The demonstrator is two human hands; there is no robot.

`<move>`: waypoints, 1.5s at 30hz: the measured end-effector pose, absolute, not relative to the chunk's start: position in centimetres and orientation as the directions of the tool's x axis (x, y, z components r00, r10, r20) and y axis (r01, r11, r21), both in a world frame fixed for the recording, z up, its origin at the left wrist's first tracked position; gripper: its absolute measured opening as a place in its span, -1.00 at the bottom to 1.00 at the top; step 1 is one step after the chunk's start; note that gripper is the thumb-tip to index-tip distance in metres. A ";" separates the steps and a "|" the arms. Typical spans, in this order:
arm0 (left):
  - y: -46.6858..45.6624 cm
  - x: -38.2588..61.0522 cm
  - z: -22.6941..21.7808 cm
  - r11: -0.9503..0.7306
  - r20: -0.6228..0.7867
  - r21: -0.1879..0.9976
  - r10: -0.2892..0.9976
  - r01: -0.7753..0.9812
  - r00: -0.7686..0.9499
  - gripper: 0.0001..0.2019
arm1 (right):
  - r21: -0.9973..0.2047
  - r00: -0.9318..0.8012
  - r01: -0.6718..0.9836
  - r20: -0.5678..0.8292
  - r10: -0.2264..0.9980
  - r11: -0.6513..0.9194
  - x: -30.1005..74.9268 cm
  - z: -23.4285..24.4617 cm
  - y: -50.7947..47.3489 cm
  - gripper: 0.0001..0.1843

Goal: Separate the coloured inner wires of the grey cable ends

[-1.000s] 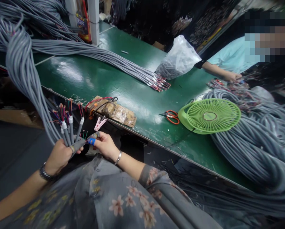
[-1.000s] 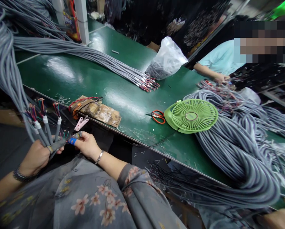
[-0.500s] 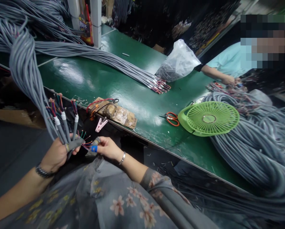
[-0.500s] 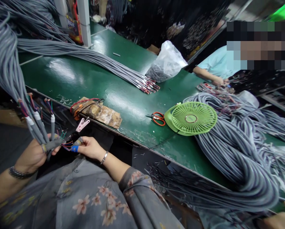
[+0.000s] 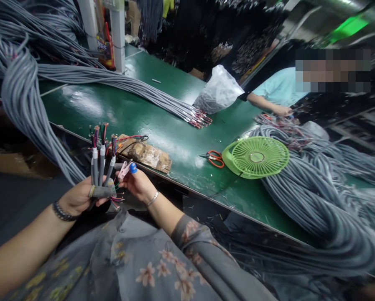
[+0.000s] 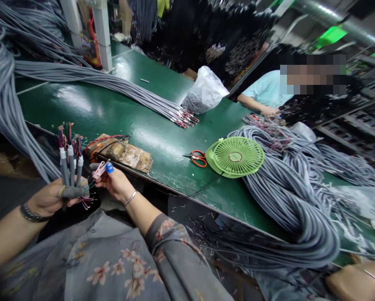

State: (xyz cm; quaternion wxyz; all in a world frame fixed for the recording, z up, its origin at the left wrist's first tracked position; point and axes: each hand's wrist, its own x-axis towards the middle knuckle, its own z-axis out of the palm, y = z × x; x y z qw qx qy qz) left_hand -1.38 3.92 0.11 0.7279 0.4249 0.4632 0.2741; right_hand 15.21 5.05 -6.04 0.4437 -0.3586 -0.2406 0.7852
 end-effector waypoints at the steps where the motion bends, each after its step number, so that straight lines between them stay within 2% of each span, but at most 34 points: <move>1: 4.0 -1.2 0.1 0.491 -0.447 0.871 0.794 -0.001 0.413 -0.71 | -0.686 -0.343 -0.542 -0.347 0.873 -0.486 15.1 -6.1 5.1 -0.42; 5: 4.2 -0.8 -0.1 0.490 -0.450 0.872 0.794 0.009 0.409 -0.77 | -0.632 -0.306 -0.609 -0.369 0.877 -0.479 14.6 -6.5 4.9 -0.46; 11: 4.3 -0.4 -0.3 0.491 -0.442 0.871 0.799 -0.019 0.406 -0.72 | -0.636 -0.288 -0.616 -0.368 0.884 -0.466 14.3 -6.7 4.9 -0.44; 18: 4.3 -0.4 -0.6 0.514 -0.470 0.857 0.806 -0.032 0.360 -0.76 | -0.565 -0.322 -0.645 -0.408 0.854 -0.514 14.3 -6.5 4.9 -0.45; 24: 3.0 -1.1 -0.6 0.476 -0.456 0.878 0.807 0.044 0.375 -0.68 | -0.546 -0.355 -0.635 -0.422 0.834 -0.546 14.9 -5.4 4.5 -0.34; 27: 1.8 -1.1 -0.3 0.421 -0.413 0.906 0.855 0.043 0.314 -0.70 | -0.580 -0.363 -0.614 -0.394 0.844 -0.535 15.0 -5.0 4.2 -0.41; 30: 1.2 -1.0 0.1 0.375 -0.366 0.927 0.896 0.013 0.253 -0.71 | -0.668 -0.296 -0.592 -0.339 0.893 -0.450 14.9 -5.3 3.8 -0.52; 33: 1.3 -0.7 0.5 0.365 -0.351 0.931 0.904 -0.011 0.245 -0.70 | -0.713 -0.239 -0.585 -0.305 0.922 -0.387 14.6 -5.7 3.5 -0.53; 39: 1.9 -0.2 0.4 0.383 -0.363 0.923 0.899 -0.037 0.245 -0.69 | -0.717 -0.217 -0.574 -0.332 0.918 -0.395 14.7 -5.4 3.6 -0.47; 45: 2.2 -0.1 0.3 0.387 -0.368 0.921 0.898 -0.037 0.242 -0.71 | -0.684 -0.212 -0.560 -0.427 0.879 -0.467 15.5 -4.6 4.6 -0.48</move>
